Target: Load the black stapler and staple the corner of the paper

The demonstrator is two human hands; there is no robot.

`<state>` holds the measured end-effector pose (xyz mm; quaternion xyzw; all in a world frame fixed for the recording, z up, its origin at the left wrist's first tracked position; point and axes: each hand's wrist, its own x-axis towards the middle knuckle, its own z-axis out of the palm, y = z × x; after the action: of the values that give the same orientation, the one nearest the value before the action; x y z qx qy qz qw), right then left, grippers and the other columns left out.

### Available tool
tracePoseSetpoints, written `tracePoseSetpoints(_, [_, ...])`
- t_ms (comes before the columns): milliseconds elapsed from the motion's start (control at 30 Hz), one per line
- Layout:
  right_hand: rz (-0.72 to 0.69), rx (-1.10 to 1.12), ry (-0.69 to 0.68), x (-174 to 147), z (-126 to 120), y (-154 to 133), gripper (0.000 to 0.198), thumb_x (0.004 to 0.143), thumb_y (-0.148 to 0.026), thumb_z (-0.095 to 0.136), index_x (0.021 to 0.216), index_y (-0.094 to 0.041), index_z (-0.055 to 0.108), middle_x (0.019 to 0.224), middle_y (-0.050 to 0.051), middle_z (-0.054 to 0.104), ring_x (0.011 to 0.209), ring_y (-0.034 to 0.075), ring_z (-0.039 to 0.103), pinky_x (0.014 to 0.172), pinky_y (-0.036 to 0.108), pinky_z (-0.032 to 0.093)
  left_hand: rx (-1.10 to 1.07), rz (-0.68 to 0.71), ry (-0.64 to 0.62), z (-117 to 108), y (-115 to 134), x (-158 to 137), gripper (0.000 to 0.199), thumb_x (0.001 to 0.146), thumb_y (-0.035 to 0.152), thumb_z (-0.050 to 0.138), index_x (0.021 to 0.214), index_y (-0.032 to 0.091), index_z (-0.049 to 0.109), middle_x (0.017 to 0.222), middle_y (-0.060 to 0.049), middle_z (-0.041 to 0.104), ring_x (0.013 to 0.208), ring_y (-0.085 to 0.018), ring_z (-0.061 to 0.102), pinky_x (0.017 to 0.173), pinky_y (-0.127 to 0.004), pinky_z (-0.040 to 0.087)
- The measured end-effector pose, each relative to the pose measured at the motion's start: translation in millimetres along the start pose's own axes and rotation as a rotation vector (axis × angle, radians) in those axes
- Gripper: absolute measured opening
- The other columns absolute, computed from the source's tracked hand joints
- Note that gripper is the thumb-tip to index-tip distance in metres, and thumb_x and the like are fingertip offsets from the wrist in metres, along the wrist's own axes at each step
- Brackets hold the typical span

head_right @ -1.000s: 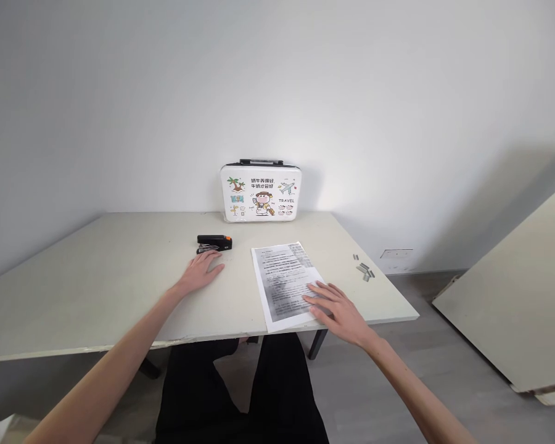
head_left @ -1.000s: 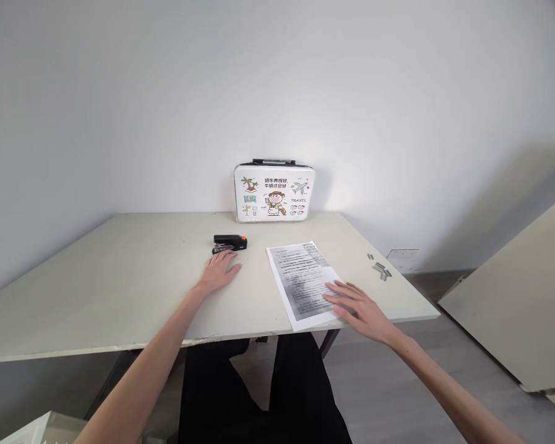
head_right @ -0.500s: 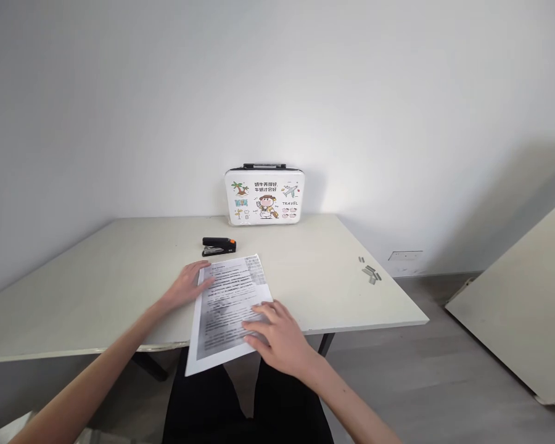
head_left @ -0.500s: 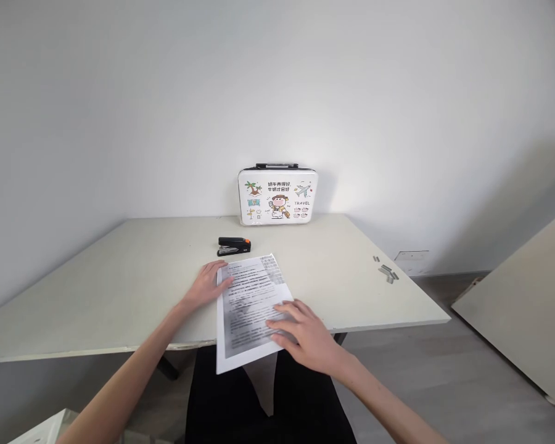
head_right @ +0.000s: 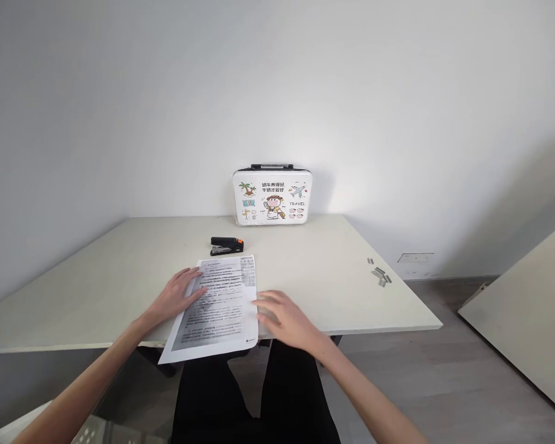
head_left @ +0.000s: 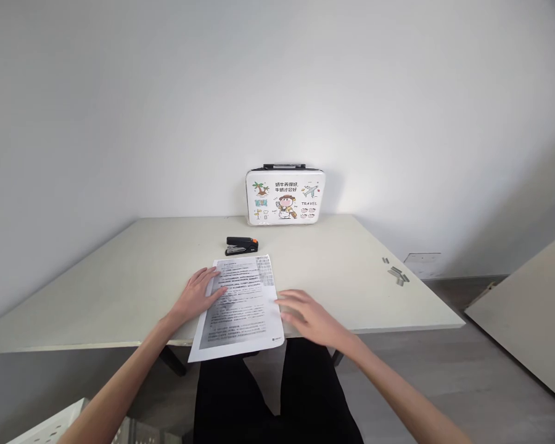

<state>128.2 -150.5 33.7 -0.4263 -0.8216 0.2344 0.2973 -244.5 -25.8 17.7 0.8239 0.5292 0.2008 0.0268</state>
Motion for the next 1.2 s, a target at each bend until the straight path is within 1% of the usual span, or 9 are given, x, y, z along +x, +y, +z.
tracePoseSetpoints(100, [0.137, -0.001, 0.083, -16, -26, 37, 0.041, 0.107, -0.052, 0.049, 0.137, -0.033, 0.070, 0.150, 0.007, 0.062, 0.142, 0.029, 0.054, 0.113, 0.052, 0.050, -0.002, -0.036, -0.005, -4, -5, -1, 0.067, 0.099, 0.070, 0.047, 0.144, 0.023, 0.061, 0.159, -0.009, 0.054, 0.154, -0.036, 0.039, 0.126, -0.056, 0.033])
tracePoseSetpoints(167, [0.215, 0.001, 0.087, -30, -44, 60, 0.040, 0.106, -0.055, 0.049, 0.132, -0.035, 0.072, 0.152, 0.006, 0.060, 0.143, 0.030, 0.054, 0.100, 0.046, 0.059, -0.004, -0.064, -0.003, -8, -11, -3, 0.067, 0.099, 0.070, 0.045, 0.144, 0.022, 0.061, 0.158, -0.010, 0.055, 0.153, -0.035, 0.041, 0.127, -0.055, 0.032])
tracePoseSetpoints(233, [0.274, 0.005, 0.114, -44, -57, 79, 0.038, 0.105, -0.056, 0.050, 0.125, -0.035, 0.075, 0.153, 0.005, 0.060, 0.141, 0.030, 0.055, 0.095, 0.043, 0.060, -0.013, -0.094, 0.003, -14, -16, -4, 0.069, 0.098, 0.070, 0.045, 0.144, 0.021, 0.061, 0.158, -0.010, 0.056, 0.152, -0.035, 0.042, 0.127, -0.055, 0.032])
tracePoseSetpoints(400, [0.373, 0.051, 0.303, -60, -63, 106, 0.039, 0.105, -0.057, 0.048, 0.113, -0.031, 0.075, 0.135, 0.005, 0.073, 0.127, 0.028, 0.065, 0.103, 0.043, 0.054, -0.110, -0.157, 0.029, -29, -15, -8, 0.071, 0.097, 0.072, 0.047, 0.145, 0.021, 0.059, 0.159, -0.010, 0.055, 0.145, -0.035, 0.052, 0.123, -0.050, 0.040])
tracePoseSetpoints(467, [0.379, 0.043, 0.316, -60, -60, 108, 0.038, 0.104, -0.057, 0.049, 0.111, -0.031, 0.075, 0.132, 0.005, 0.074, 0.125, 0.028, 0.066, 0.103, 0.042, 0.054, -0.152, -0.200, 0.048, -32, -11, -9, 0.069, 0.098, 0.070, 0.045, 0.145, 0.022, 0.059, 0.156, -0.009, 0.058, 0.141, -0.033, 0.056, 0.120, -0.048, 0.044])
tracePoseSetpoints(600, [0.369, 0.017, 0.334, -58, -55, 103, 0.040, 0.103, -0.059, 0.049, 0.110, -0.030, 0.075, 0.130, 0.006, 0.075, 0.122, 0.028, 0.067, 0.091, 0.039, 0.056, -0.157, -0.269, 0.065, -33, -8, -11, 0.066, 0.097, 0.067, 0.048, 0.143, 0.021, 0.061, 0.149, -0.010, 0.064, 0.134, -0.034, 0.062, 0.116, -0.047, 0.048])
tracePoseSetpoints(900, [0.404, -0.001, 0.409, -59, -55, 95, 0.044, 0.101, -0.061, 0.050, 0.105, -0.026, 0.077, 0.120, 0.009, 0.079, 0.110, 0.029, 0.071, 0.069, 0.033, 0.054, -0.175, -0.296, 0.133, -33, -12, -13, 0.051, 0.097, 0.056, 0.052, 0.134, 0.025, 0.067, 0.137, -0.006, 0.072, 0.111, -0.030, 0.073, 0.101, -0.045, 0.057])
tracePoseSetpoints(1033, [0.396, -0.005, 0.418, -60, -55, 94, 0.043, 0.101, -0.060, 0.050, 0.103, -0.026, 0.077, 0.118, 0.009, 0.079, 0.109, 0.029, 0.072, 0.072, 0.034, 0.054, -0.185, -0.343, 0.128, -35, -10, -14, 0.052, 0.096, 0.057, 0.051, 0.134, 0.024, 0.067, 0.135, -0.007, 0.073, 0.105, -0.029, 0.074, 0.099, -0.044, 0.058])
tracePoseSetpoints(1200, [0.391, 0.011, 0.419, -61, -56, 95, 0.040, 0.100, -0.059, 0.053, 0.104, -0.027, 0.076, 0.119, 0.009, 0.078, 0.114, 0.030, 0.071, 0.078, 0.035, 0.056, -0.188, -0.339, 0.128, -36, -8, -12, 0.051, 0.095, 0.058, 0.051, 0.131, 0.025, 0.068, 0.135, -0.006, 0.073, 0.108, -0.029, 0.073, 0.100, -0.044, 0.057])
